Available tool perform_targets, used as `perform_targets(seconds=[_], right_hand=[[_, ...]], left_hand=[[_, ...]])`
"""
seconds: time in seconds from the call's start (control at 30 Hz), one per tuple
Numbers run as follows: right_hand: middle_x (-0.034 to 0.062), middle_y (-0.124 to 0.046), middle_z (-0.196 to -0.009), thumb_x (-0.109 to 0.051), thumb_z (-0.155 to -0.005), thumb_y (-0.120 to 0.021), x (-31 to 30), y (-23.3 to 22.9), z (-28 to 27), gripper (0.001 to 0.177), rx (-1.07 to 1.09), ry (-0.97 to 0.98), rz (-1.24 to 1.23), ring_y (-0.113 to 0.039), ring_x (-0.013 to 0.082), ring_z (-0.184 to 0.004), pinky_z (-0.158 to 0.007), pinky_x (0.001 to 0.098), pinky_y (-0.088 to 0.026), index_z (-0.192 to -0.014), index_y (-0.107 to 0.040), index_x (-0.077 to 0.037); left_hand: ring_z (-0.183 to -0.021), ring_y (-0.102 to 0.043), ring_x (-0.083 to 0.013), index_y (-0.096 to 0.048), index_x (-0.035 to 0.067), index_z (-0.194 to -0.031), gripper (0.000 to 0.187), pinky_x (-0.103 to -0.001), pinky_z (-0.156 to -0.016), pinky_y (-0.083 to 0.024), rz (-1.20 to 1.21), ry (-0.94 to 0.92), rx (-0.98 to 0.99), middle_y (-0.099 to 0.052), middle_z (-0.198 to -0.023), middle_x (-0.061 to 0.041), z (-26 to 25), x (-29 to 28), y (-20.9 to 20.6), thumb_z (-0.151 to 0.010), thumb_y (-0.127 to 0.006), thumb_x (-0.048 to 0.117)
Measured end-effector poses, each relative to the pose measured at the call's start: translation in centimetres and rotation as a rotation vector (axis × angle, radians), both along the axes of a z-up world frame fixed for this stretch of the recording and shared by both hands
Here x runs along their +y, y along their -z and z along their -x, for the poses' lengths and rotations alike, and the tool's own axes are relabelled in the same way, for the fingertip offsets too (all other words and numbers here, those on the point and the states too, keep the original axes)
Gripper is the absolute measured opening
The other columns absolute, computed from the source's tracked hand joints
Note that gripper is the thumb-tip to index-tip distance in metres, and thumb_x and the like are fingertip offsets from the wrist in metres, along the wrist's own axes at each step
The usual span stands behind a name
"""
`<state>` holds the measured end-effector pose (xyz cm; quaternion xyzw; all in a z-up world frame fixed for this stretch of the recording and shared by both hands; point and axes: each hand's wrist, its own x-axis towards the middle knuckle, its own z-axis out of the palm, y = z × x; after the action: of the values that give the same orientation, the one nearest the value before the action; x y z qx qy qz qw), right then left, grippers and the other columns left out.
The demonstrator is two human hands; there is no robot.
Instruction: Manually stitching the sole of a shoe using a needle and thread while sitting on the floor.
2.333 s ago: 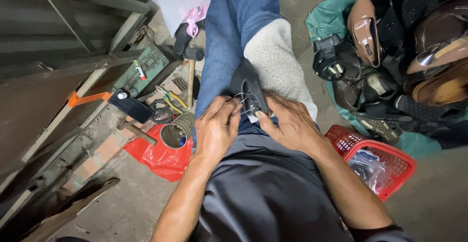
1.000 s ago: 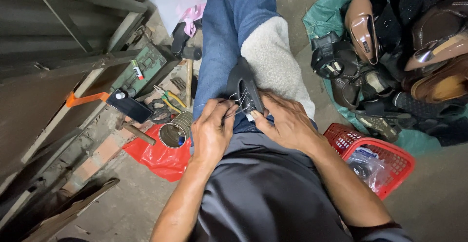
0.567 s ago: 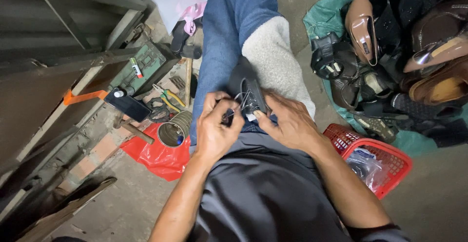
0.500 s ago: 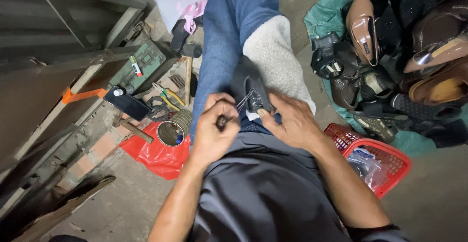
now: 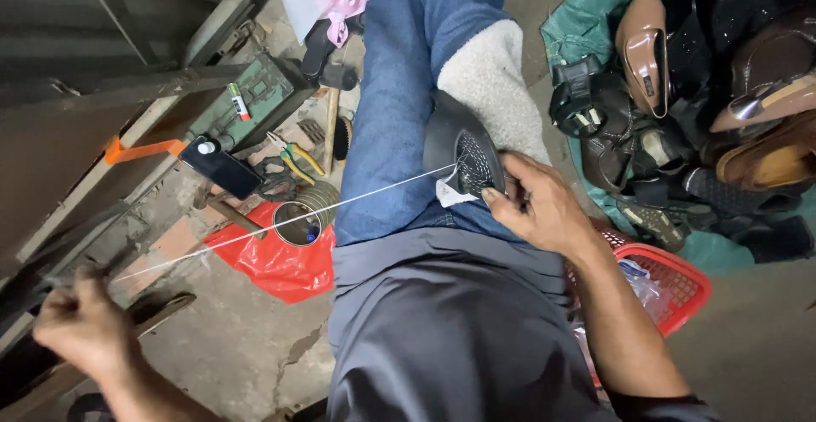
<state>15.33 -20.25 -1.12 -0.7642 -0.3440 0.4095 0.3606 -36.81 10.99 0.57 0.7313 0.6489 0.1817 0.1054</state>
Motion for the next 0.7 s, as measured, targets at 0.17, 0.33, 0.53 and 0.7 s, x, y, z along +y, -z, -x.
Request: perform_targets(seconds=[0.17,0.33,0.53,0.7], right_hand=[[0.0093,-0.054,-0.067,-0.021,-0.088,-0.069,0.2,0.5,-0.2,0.019,0.005,-0.020,-0.057,-0.054,0.0249,-0.059,-0.055,0.0368,-0.044,-0.087,-0.060,-0.005],[0.0138,-0.052,-0.064,-0.031,-0.090,-0.073,0.5,0.5,0.0,0.030,-0.039,-0.052,-0.064,-0.058,0.0340,-0.055,-0.050,0.0415,-0.046,-0.079,-0.057,-0.008],[0.0125,-0.048,-0.064,-0.030,-0.099,-0.064,1.3,-0.5,0.4,0.030,-0.048,-0.038,-0.087,-0.055,0.0335,-0.052,-0.050,0.0424,-0.046,-0.078,-0.054,-0.011],[0.0019,-0.043,-0.069,-0.015,-0.085,-0.082,-0.2,1.2,0.0,0.025,0.147,0.063,-0.087,-0.050,0.0174,-0.058,-0.052,0.0341,-0.047,-0.092,-0.060,-0.005]], left_hand=[[-0.094,-0.064,-0.0345,-0.061,-0.006,-0.125,0.022,-0.038,-0.074,-0.049,0.172,0.194,-0.127,-0.065,-0.113,-0.023,-18.0,-5.8,-1.5,-0.104,-0.054,-0.005],[-0.111,-0.064,-0.0481,-0.064,0.000,-0.122,0.034,-0.053,-0.092,-0.054,0.351,0.802,-0.392,-0.066,-0.116,-0.022,-32.4,-13.6,0.3,-0.090,-0.076,0.003],[-0.064,-0.067,-0.0224,-0.066,0.025,-0.102,0.013,-0.036,-0.057,-0.054,0.421,0.983,-0.161,-0.059,-0.068,0.006,-34.5,-15.2,0.3,-0.097,-0.054,0.023],[-0.067,-0.069,-0.0322,-0.069,0.013,-0.116,0.030,-0.040,-0.055,-0.054,0.501,1.032,-0.276,-0.064,-0.067,-0.005,-34.4,-15.8,0.7,-0.091,-0.054,0.008]])
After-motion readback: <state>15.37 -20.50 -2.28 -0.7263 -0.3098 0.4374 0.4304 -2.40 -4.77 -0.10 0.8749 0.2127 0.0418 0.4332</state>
